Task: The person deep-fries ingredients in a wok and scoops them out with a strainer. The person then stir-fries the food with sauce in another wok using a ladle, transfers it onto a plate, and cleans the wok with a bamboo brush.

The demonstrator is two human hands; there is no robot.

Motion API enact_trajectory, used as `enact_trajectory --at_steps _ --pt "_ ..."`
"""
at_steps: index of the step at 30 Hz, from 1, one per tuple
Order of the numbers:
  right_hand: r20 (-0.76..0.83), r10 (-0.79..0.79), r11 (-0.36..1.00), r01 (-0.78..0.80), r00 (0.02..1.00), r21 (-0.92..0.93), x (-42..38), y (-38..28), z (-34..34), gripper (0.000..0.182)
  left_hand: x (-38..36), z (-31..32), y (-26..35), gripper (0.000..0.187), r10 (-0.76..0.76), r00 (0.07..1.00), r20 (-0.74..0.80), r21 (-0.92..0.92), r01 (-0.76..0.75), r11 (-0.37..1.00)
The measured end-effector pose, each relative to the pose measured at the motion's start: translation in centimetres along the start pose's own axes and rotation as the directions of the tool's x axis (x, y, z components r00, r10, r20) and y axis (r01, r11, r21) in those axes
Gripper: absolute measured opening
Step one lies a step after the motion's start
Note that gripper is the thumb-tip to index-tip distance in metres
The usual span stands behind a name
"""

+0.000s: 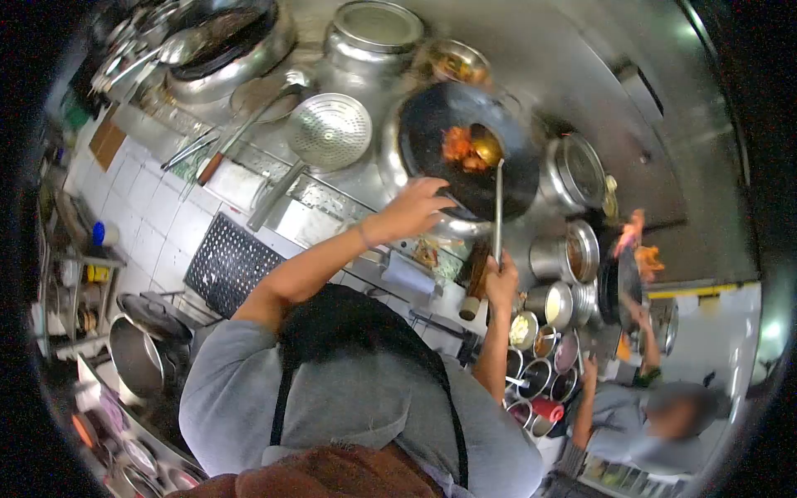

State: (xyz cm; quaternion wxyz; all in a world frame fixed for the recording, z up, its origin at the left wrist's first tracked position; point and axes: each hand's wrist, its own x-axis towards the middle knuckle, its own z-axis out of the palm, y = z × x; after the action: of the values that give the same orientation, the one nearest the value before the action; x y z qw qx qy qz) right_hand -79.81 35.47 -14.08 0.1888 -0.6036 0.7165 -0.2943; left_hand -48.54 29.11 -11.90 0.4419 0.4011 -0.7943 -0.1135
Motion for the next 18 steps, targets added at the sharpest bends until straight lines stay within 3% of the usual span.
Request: enact_trajectory --at_steps 1,3,4,5,6,7,8,10,11,14,16,17,18 --pt "0.03 0.009 0.994 -0.012 1.0 0.113 1.7 0.6 0.9 0.041 -1.4 -2.7 -1.1 0.031 0.039 0.991 -0.132 0.039 -0.034 0.999" --pt "0.232 0.041 0.898 -0.137 0.972 0.419 2.2 -6.6 0.3 0.038 -5.5 -8.0 -4.9 0.036 -0.181 0.967 -0.178 0.193 0.214 0.958" --pt "0.327 0.016 0.803 -0.207 0.945 0.559 3.0 -10.0 0.5 0.037 -8.4 -10.4 -7.3 0.035 -0.355 0.911 -0.21 0.258 0.402 0.879" --pt "0.412 -0.02 0.682 -0.289 0.911 0.672 3.8 -13.3 1.0 0.035 -11.0 -12.7 -9.1 0.039 -0.406 0.863 -0.301 0.389 0.5 0.774" --pt "0.396 -0.089 0.67 -0.239 0.914 0.703 5.0 -16.8 2.2 0.03 -13.7 -14.2 -10.3 0.039 -0.491 0.798 -0.348 0.464 0.602 0.65" --pt "0.436 -0.165 0.648 -0.236 0.884 0.724 7.4 -18.7 3.1 0.021 -16.0 -15.0 -10.6 0.038 -0.564 0.721 -0.403 0.521 0.687 0.506" --pt "0.424 -0.169 0.667 -0.214 0.89 0.714 9.0 -22.4 4.0 0.011 -17.5 -15.5 -10.5 0.042 -0.656 0.664 -0.358 0.455 0.738 0.499" --pt "0.431 -0.163 0.743 -0.178 0.887 0.646 14.6 -27.3 7.3 0.008 -19.6 -16.6 -10.2 0.05 -0.803 0.542 -0.247 0.327 0.827 0.457" --pt "0.402 -0.194 0.73 -0.142 0.895 0.669 18.0 -28.6 10.4 0.008 -20.3 -16.4 -10.1 0.045 -0.74 0.625 -0.248 0.385 0.764 0.517" --pt "0.277 -0.253 0.75 0.007 0.927 0.662 25.8 -32.9 20.5 0.01 -20.8 -16.3 -9.3 0.048 -0.763 0.607 -0.222 0.298 0.787 0.54" --pt "0.218 -0.228 0.858 0.09 0.949 0.505 28.5 -35.5 25.6 0.01 -21.3 -16.6 -9.0 0.051 -0.779 0.608 -0.15 0.201 0.791 0.578" --pt "0.247 -0.195 0.883 0.06 0.949 0.466 29.7 -36.2 27.6 0.012 -21.2 -17.1 -8.2 0.053 -0.786 0.606 -0.12 0.167 0.793 0.586" --pt "0.367 -0.121 0.854 -0.092 0.922 0.511 29.5 -37.9 27.8 0.012 -21.6 -17.3 -7.6 0.051 -0.79 0.599 -0.126 0.152 0.799 0.582"
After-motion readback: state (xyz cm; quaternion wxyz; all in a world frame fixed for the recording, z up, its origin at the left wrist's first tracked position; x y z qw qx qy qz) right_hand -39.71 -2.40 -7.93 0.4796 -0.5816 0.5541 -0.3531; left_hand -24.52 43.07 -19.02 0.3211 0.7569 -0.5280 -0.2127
